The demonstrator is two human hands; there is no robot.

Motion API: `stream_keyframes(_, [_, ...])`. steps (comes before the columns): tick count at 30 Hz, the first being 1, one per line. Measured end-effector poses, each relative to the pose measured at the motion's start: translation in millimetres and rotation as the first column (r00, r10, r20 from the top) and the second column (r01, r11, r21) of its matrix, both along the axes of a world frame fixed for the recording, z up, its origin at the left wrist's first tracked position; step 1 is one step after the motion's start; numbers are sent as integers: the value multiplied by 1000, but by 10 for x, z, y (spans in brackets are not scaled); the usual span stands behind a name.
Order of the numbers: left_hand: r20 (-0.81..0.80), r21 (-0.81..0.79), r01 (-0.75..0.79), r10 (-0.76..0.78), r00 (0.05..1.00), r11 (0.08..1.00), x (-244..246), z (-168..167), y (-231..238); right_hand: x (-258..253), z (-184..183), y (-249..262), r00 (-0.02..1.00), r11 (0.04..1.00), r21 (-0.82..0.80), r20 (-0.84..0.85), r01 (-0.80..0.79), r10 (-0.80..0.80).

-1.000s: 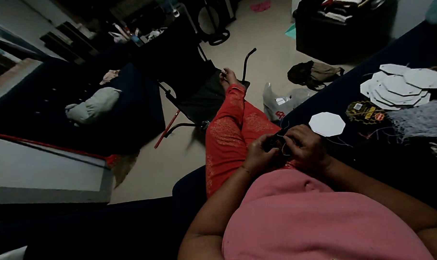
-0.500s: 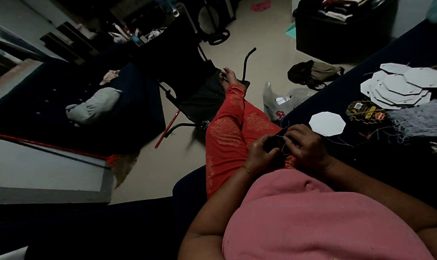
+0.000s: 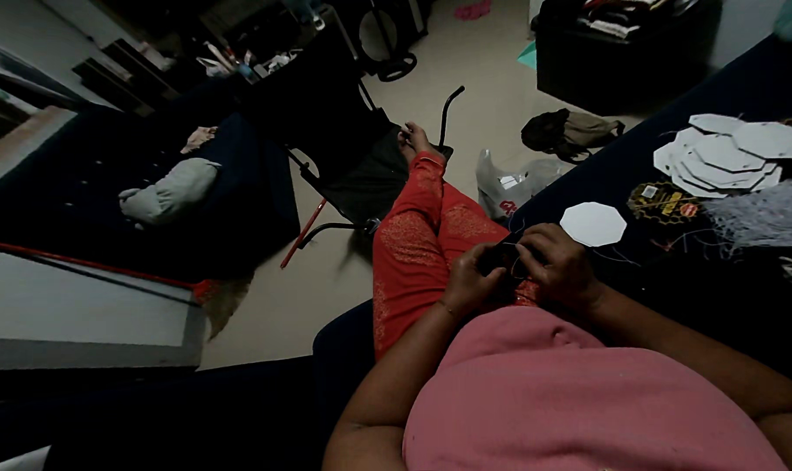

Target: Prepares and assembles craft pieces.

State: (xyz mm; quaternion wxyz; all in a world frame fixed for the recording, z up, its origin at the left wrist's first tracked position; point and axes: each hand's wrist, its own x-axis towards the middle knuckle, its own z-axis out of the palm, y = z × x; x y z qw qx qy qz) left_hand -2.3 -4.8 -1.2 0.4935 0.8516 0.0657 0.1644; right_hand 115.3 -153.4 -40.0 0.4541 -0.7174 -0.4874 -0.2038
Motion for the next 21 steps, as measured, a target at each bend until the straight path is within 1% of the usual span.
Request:
stream_keyframes(6, [2, 2, 10, -10, 1000, 1000, -2, -7, 5, 2, 2, 2, 1000, 1000, -17, 5, 0, 0])
stream_keyframes(12, [-4, 40, 0, 0, 1000, 999, -1, -6, 3, 2, 16, 4, 1000, 999, -41, 7, -18, 19])
stream_keyframes(17, [13, 131, 34, -36, 999, 991, -6, 8, -9, -8, 20, 9, 999, 999, -24, -46, -30, 29])
stream_keyframes(21, [20, 132, 26, -29, 999, 991, -6, 19, -16, -3, 4, 0, 997, 999, -21, -68, -30, 29])
